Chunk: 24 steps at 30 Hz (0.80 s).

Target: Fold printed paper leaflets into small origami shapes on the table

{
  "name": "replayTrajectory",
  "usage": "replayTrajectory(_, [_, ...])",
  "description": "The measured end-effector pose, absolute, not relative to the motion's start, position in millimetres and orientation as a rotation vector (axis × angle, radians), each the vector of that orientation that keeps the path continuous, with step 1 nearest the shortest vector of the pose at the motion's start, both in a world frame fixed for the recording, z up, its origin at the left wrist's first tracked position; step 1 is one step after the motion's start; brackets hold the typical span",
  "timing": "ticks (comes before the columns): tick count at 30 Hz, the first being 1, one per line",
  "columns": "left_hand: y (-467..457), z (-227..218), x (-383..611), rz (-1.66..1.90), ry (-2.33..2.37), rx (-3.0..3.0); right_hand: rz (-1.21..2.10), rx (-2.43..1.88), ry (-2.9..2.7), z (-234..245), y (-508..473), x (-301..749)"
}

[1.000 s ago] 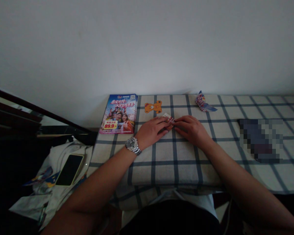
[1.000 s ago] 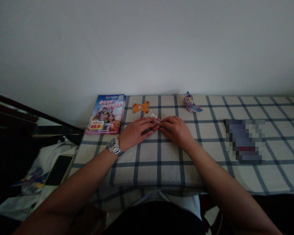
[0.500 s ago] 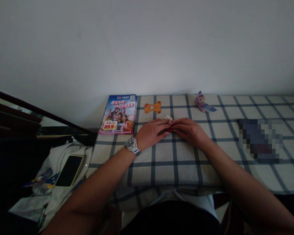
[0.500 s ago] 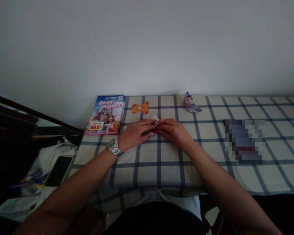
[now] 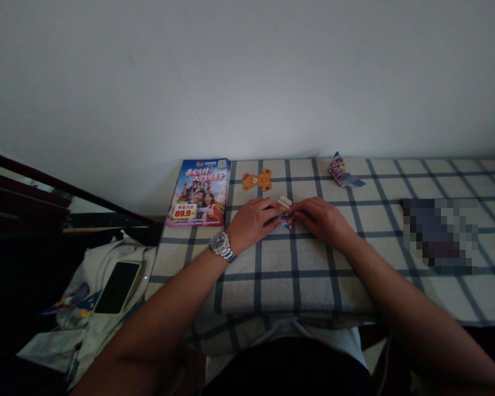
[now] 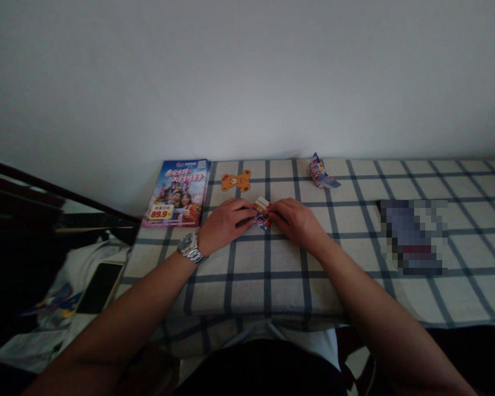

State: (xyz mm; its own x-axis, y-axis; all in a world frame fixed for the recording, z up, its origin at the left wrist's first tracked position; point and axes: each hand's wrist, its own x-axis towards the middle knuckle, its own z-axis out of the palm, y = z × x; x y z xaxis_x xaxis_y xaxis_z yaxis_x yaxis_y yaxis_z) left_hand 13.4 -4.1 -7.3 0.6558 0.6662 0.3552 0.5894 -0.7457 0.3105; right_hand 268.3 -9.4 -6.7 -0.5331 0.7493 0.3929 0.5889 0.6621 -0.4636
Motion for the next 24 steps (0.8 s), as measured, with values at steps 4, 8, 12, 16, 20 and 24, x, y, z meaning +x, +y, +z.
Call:
replayTrajectory(4, [-2.7,-9.2,14.7,0.699,1.121,2.654,0.393,-1.049,-2.295,-5.2,-9.4,267.0])
replayTrajectory(8, [-3.1,-7.8,16.8,0.734,1.169,2.584,0.458,-1.044,-2.279,-1.1,-10.3,267.4])
replayTrajectory(12, [-3.7,-5.8,18.0,0.766,1.199,2.545,0.46,-1.052,-2.277,-1.9,-9.0,268.3])
replayTrajectory(16, [-3.7,-6.0,18.5,0.778,1.214,2.517,0.454,-1.082,-2.258,-5.6,-6.7,268.0])
replayTrajectory(20, [-3.5,-7.0,18.1,0.773,1.217,2.508,0.485,-1.092,-2.234,-6.1,-7.0,267.4])
replayTrajectory(24, [-4.1,-6.0,18.3,0.771,1.221,2.493,0.511,-1.116,-2.205,-5.3,-8.2,266.4])
